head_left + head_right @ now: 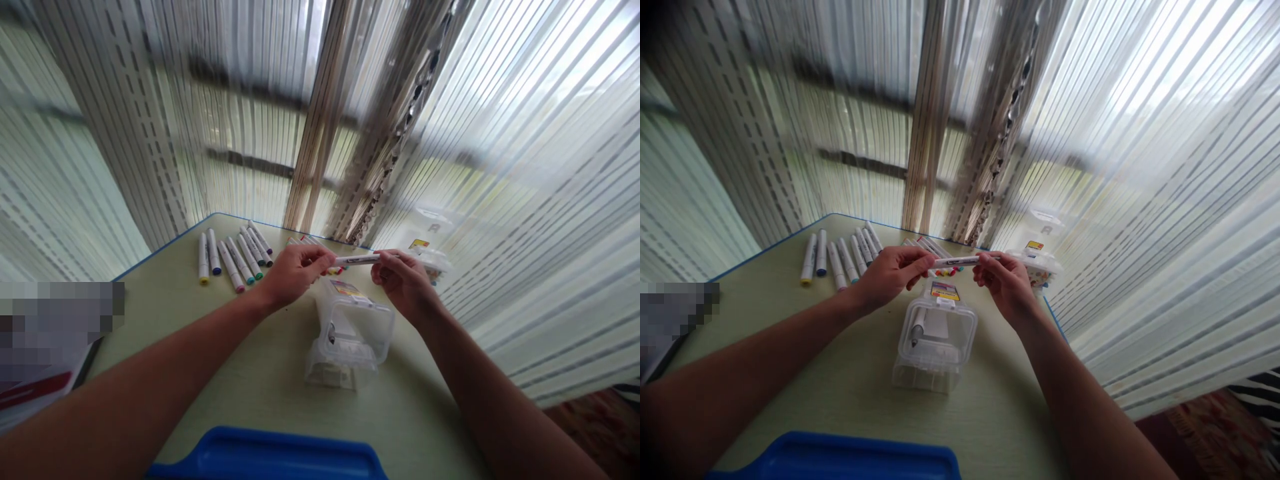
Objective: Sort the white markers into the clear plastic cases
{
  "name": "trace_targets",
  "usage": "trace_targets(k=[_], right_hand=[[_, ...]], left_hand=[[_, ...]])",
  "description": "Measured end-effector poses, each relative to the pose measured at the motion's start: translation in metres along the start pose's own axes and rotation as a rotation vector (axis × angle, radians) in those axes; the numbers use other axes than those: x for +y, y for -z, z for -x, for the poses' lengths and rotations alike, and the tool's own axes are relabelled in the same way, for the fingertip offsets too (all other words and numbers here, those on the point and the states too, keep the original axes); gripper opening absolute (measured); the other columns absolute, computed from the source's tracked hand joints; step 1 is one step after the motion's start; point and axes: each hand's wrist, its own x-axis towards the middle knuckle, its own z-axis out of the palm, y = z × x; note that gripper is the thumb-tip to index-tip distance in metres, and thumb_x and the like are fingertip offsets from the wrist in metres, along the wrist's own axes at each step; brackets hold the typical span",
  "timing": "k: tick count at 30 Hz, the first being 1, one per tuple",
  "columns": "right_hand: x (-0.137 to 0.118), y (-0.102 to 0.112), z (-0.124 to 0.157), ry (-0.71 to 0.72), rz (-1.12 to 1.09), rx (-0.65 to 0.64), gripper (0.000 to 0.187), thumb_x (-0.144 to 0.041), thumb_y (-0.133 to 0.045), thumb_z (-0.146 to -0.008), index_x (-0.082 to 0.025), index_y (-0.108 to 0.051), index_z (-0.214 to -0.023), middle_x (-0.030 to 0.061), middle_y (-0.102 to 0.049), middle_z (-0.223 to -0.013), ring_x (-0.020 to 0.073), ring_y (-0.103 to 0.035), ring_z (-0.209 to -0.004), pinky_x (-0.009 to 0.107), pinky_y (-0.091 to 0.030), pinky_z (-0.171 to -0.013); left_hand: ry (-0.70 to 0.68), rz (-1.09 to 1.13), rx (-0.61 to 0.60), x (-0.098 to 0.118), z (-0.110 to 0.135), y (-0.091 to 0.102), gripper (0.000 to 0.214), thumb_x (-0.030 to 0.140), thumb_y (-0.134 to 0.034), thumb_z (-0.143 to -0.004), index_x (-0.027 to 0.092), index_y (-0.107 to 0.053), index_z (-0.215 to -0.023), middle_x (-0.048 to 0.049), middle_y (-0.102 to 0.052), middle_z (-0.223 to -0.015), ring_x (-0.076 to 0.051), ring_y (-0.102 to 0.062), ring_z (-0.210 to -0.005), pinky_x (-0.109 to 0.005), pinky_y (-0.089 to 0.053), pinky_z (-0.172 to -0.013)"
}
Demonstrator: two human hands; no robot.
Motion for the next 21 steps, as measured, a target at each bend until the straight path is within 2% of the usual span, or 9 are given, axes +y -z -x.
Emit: trace_targets(k=[4, 7, 11, 14, 21], right_hand=[[0.0, 0.001, -0.001, -0.004, 0.005, 0.005, 0.013, -0.031, -0.076, -0.073, -0.02, -0.07, -0.077, -0.0004, -0.062, -0.059, 0.0114, -0.053, -0.05, 0.025, -0.039, -0.047], [0.0, 0.002, 0.0, -0.014, 0.01, 0.003, 0.014, -0.031, -0.076, -0.072, -0.02, -0.07, -0.079, -0.0004, -0.063, -0.06, 0.012, -0.053, -0.051, 0.026, -0.039, -0.047], [-0.001, 0.003, 0.002, -0.077, 0.021, -0.071, 0.017, -0.029, -0.079, -0.069, -0.022, -0.07, -0.082, -0.0012, -0.063, -0.061, 0.013, -0.056, -0.056, 0.026, -0.042, -0.052], [-0.001, 0.004, 0.004, -0.136, 0.01, -0.133, 0.018, -0.03, -0.08, -0.067, -0.023, -0.07, -0.08, -0.0015, -0.063, -0.063, 0.0133, -0.057, -0.058, 0.027, -0.043, -0.055], [0.002, 0.008, 0.005, -0.181, -0.032, -0.177, 0.018, -0.031, -0.08, -0.068, -0.024, -0.071, -0.081, -0.0012, -0.065, -0.066, 0.0132, -0.057, -0.062, 0.027, -0.044, -0.059]], left_hand=[[0.023, 0.069, -0.002, 0.0, 0.0, 0.0, 0.027, 0.034, -0.062, -0.084, 0.01, -0.071, -0.091, -0.0004, -0.059, -0.064, -0.007, -0.044, -0.047, -0.019, -0.034, -0.041], [0.005, 0.082, 0.032, 0.002, 0.001, -0.001, 0.027, 0.032, -0.068, -0.08, 0.01, -0.071, -0.095, -0.0007, -0.061, -0.064, -0.006, -0.046, -0.047, -0.019, -0.036, -0.041], [-0.045, 0.138, 0.078, 0.008, 0.003, -0.004, 0.029, 0.029, -0.076, -0.072, 0.012, -0.07, -0.094, -0.0057, -0.071, -0.077, -0.011, -0.061, -0.061, -0.021, -0.047, -0.053], [-0.081, 0.167, 0.062, 0.012, 0.005, -0.005, 0.031, 0.028, -0.077, -0.071, 0.012, -0.069, -0.095, -0.0077, -0.072, -0.083, -0.015, -0.066, -0.069, -0.025, -0.052, -0.061], [-0.11, 0.137, 0.024, 0.018, 0.008, -0.009, 0.028, 0.029, -0.076, -0.073, 0.011, -0.07, -0.093, -0.0069, -0.07, -0.079, -0.014, -0.064, -0.068, -0.026, -0.054, -0.062]])
